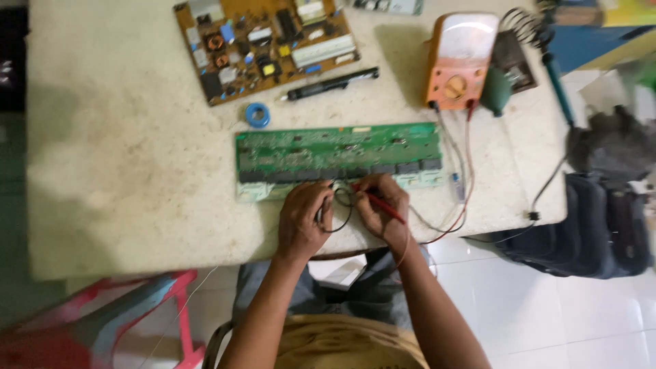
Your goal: Testing various points on a green circuit board using a multimeter to diagnose potential issues.
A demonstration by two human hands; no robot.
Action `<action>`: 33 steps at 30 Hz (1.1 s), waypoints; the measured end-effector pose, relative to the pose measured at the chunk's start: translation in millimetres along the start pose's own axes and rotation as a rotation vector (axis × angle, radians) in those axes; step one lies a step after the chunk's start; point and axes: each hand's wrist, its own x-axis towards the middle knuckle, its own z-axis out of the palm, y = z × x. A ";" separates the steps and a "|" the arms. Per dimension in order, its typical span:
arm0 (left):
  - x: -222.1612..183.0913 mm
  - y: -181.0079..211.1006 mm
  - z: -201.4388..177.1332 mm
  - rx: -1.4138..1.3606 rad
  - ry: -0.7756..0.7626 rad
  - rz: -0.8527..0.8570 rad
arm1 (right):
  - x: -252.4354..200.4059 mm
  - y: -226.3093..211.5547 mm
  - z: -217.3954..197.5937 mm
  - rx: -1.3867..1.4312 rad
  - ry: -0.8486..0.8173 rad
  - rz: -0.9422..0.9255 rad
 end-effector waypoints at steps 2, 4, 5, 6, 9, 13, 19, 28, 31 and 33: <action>0.2 0.0 0.5 -0.014 0.011 0.010 | 0.4 -3.9 -1.3 -0.004 0.004 0.004; -0.5 0.8 -0.3 -0.023 0.019 0.022 | -0.8 -4.9 -1.9 -0.003 0.009 0.009; 0.1 0.5 -1.3 -0.015 0.001 -0.001 | -0.4 -3.6 -1.3 0.041 0.008 0.021; 0.6 0.1 -2.3 -0.007 -0.016 -0.023 | 0.1 -2.2 -0.7 0.085 0.006 0.034; 8.4 10.0 -10.1 -0.054 -0.051 -0.055 | -3.1 4.2 1.8 0.051 0.012 0.034; 1.8 0.8 -1.9 -0.043 -0.040 -0.061 | -0.4 6.2 -1.5 0.051 0.011 0.044; -2.7 -2.4 0.0 0.039 -0.041 -0.030 | -2.8 5.2 -2.9 0.056 -0.034 0.035; -9.7 -7.7 4.9 -0.044 -0.054 -0.057 | -2.8 12.2 0.2 -0.018 0.007 0.032; -10.8 -8.5 5.3 -0.057 -0.069 -0.074 | -3.0 10.7 0.0 -0.010 0.014 0.023; -9.3 -6.8 3.6 -0.073 -0.076 -0.084 | -2.8 13.0 -0.1 -0.011 0.019 0.015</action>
